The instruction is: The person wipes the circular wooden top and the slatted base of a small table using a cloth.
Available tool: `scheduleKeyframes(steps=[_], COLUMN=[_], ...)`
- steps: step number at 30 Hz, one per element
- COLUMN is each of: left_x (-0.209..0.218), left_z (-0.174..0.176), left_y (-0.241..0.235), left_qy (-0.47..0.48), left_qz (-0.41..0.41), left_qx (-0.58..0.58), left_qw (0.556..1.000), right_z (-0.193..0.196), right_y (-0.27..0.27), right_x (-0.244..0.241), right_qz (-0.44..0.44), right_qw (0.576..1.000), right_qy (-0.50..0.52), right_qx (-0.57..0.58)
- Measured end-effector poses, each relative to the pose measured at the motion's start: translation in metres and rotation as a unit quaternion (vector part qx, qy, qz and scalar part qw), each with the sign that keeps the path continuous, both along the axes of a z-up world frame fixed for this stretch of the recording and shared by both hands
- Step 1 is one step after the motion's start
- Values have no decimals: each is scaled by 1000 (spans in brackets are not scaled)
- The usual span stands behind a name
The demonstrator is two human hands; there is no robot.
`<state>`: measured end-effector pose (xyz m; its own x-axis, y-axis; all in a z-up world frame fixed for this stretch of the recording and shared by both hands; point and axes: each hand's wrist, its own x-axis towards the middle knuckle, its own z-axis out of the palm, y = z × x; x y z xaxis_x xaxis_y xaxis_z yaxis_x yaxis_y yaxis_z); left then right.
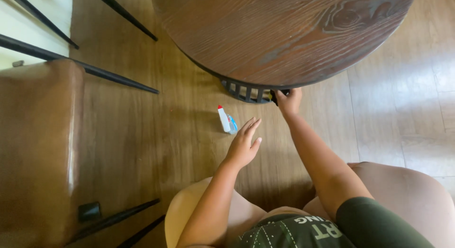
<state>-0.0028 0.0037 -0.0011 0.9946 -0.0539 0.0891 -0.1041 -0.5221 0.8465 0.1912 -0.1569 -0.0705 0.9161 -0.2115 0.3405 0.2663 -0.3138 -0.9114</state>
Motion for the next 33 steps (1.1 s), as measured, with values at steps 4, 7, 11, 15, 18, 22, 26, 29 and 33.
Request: scheduleKeyframes(steps=[4,7,11,15,18,22,26,29,33], left_x=[-6,-4,5,5,4,2,7,10,9], left_z=[-7,-14,-12,-22,-27,-30,-37,-41,-49], left_y=[19,25,27,29,29,30,29,27,21], left_qy=[8,5,-7,14,-53,-99,-107,-91,-70], left_qz=[-15,-13,-19,-41,-19,11,14,6,-2], left_qx=[0,-20,-41,10,126,189,199,199,185], left_qw=[1000,1000,999,999,990,977,974,976,980], right_z=[7,45,63,8,-30,-4,55,39,-64], right_y=[-18,-10,19,20,26,12,-6,10,27], right_x=[-20,-49,-44,-11,9,-3,-51,-41,12], right_qz=[46,44,-38,-68,-45,-36,-1,-42,-62], right_qw=[976,961,973,970,998,982,973,967,995], right_qy=[-19,-168,-224,-216,-23,71,-200,-251,71], right_qx=[214,215,32,-83,37,173,112,-7,29])
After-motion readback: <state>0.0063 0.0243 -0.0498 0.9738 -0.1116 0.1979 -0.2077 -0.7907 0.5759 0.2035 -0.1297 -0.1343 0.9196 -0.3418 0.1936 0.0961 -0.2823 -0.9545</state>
